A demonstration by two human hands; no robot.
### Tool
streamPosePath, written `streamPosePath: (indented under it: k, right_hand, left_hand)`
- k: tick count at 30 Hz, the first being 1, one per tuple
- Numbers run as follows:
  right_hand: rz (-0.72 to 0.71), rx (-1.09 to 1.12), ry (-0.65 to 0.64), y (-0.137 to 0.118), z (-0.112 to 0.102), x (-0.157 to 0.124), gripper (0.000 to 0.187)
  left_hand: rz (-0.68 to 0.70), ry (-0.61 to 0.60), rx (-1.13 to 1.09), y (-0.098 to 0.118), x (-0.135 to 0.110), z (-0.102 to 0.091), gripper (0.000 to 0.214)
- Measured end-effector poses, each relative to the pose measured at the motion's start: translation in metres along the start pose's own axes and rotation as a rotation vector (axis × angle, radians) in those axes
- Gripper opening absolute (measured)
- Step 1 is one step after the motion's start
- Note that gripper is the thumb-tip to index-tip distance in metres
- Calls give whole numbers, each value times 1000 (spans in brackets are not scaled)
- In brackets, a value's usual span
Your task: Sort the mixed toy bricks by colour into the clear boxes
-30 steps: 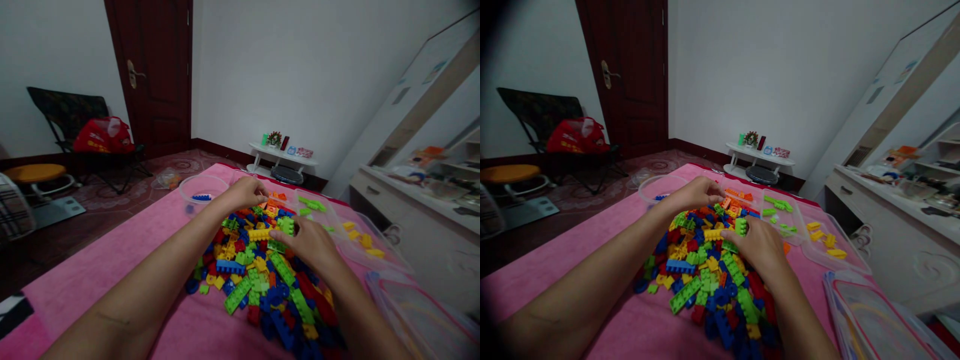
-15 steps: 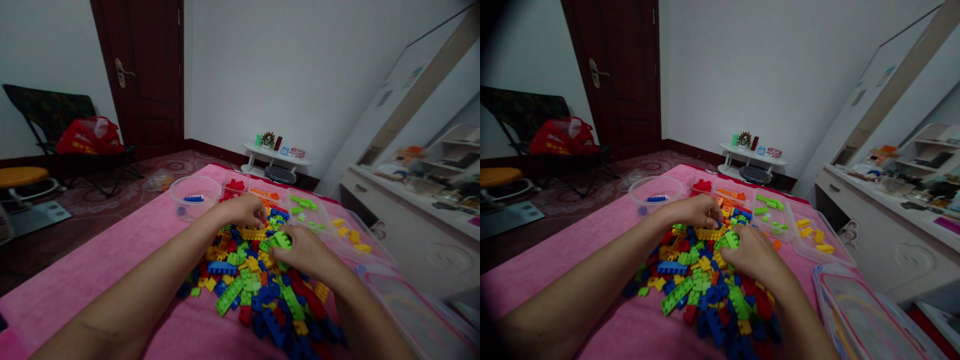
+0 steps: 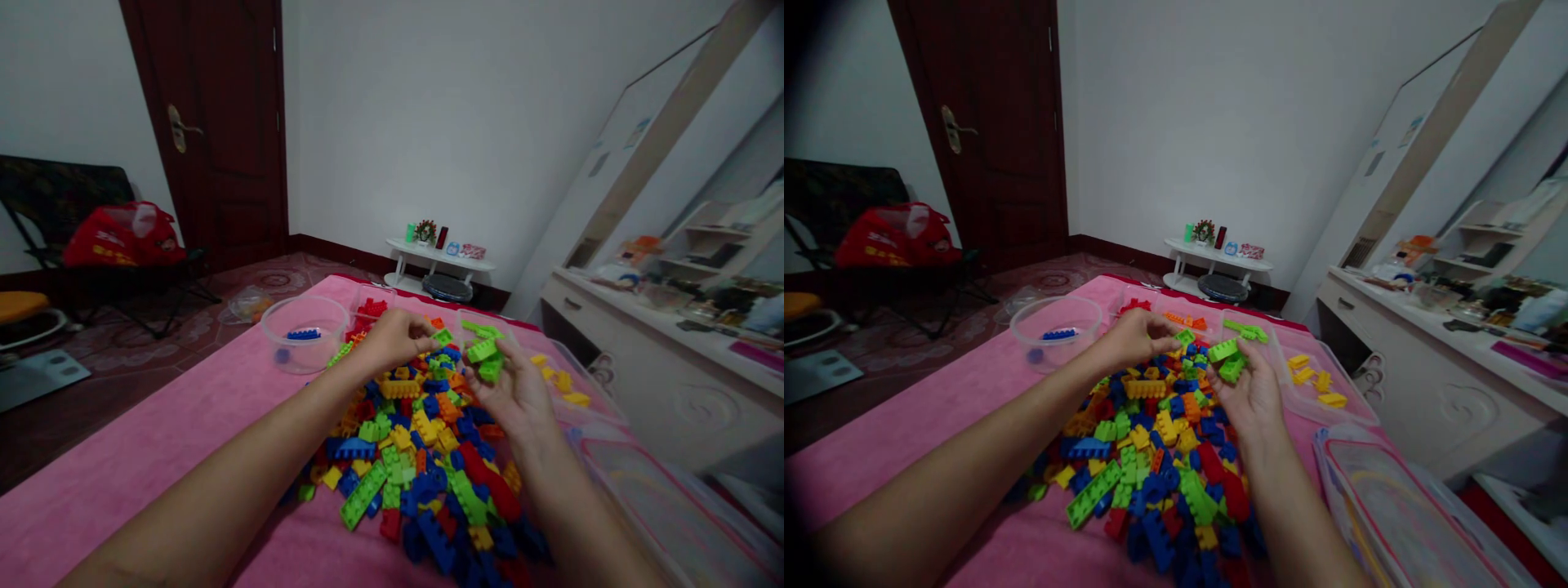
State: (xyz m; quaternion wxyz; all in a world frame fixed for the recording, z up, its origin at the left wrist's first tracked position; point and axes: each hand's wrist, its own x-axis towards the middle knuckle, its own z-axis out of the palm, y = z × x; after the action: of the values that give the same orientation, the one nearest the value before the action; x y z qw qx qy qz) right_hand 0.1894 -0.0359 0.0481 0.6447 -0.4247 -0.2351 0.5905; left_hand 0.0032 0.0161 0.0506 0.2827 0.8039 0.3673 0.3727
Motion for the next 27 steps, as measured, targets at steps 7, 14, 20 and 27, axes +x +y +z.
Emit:
streamPosePath:
  k: [7, 14, 20, 27]
  right_hand:
    - [66, 72, -187, 21, 10, -6, 18]
    - [98, 255, -167, 23, 17, -12, 11]
    - [96, 254, -79, 32, 19, -10, 15]
    - [65, 179, -68, 47, 7, 5, 20]
  left_hand:
    - [-22, 102, -329, 11, -1, 11, 27]
    - [28, 128, -202, 1, 0, 25, 25]
    - [57, 134, 25, -1, -3, 27, 18]
    - [61, 3, 348, 0, -6, 35, 22]
